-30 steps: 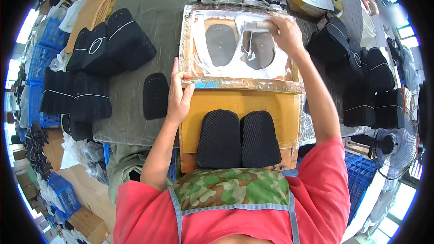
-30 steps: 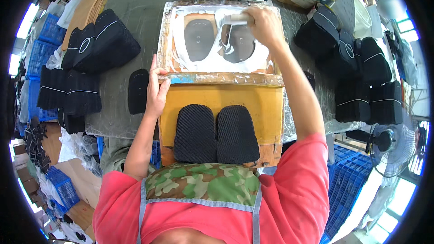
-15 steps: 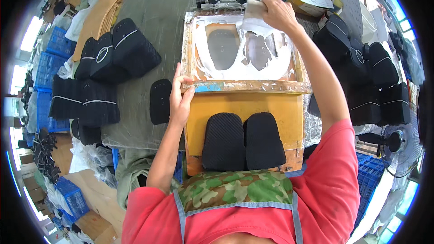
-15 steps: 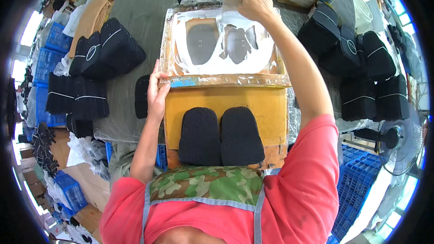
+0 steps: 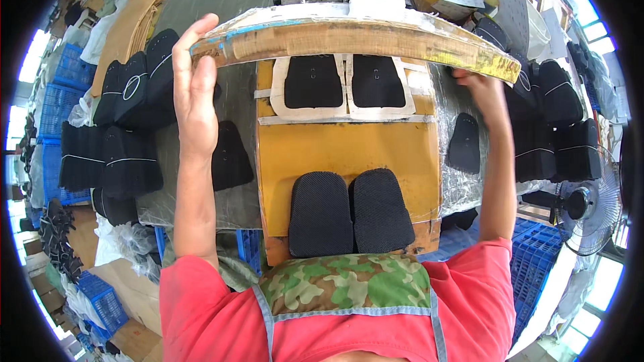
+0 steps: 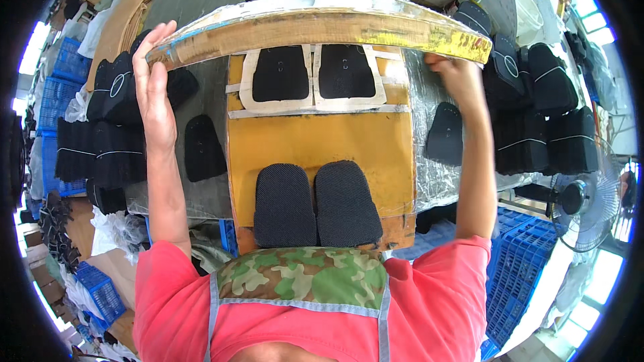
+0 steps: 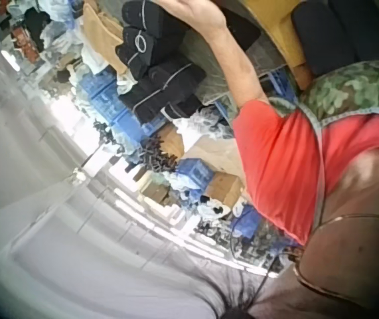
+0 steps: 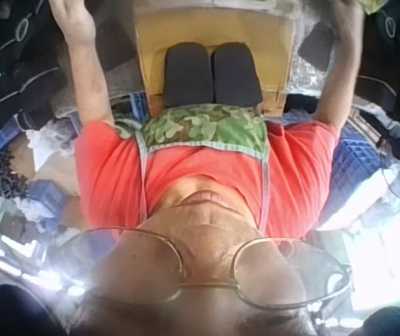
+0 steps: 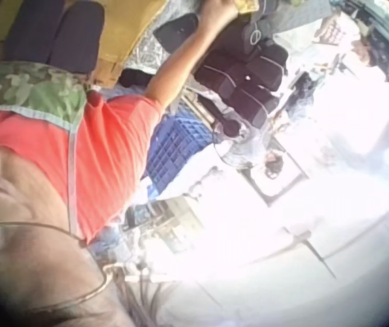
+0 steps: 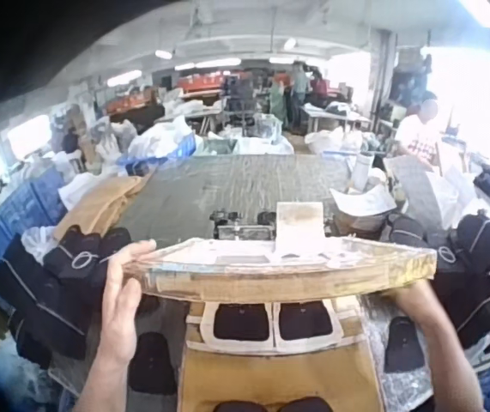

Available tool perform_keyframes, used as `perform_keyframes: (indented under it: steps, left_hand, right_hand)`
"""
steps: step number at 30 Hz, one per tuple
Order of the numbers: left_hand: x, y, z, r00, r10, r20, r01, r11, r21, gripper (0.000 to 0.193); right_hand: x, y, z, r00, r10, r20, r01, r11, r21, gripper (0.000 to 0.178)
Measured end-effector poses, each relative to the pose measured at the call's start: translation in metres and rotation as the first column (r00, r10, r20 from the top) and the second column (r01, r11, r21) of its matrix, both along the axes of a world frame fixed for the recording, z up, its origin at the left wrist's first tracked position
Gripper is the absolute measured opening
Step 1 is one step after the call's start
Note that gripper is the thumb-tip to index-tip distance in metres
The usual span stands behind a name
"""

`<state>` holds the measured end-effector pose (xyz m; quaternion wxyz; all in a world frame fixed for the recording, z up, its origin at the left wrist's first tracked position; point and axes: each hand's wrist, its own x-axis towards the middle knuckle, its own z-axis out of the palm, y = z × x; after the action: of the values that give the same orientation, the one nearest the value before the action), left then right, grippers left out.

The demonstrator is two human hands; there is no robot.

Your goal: Screen printing patterns onto shoe components using a manual press and squeegee.

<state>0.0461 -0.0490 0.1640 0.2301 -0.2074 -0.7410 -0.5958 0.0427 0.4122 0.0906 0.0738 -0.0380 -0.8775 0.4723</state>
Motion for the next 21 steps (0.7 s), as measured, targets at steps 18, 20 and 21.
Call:
perform_keyframes:
  steps: [18, 20, 21]
  left_hand:
    - [-0.062, 0.057, -0.129, 0.93, 0.368, 0.007, -0.153, 0.403, -0.902, 0.026]
    - [-0.063, 0.05, -0.133, 0.936, 0.351, -0.007, -0.168, 0.431, -0.886, 0.019]
    - [-0.065, 0.054, -0.132, 0.943, 0.333, -0.007, -0.163, 0.445, -0.88, 0.017]
  right_hand:
    - [0.033, -0.065, -0.041, 0.98, -0.119, -0.162, 0.067, 0.953, -0.294, 0.027]
    - [0.07, -0.032, -0.015, 0.94, -0.287, -0.182, 0.239, 0.939, -0.246, 0.034]
    - [0.088, 0.0, -0.021, 0.909, -0.357, -0.213, 0.314, 0.926, -0.211, 0.038]
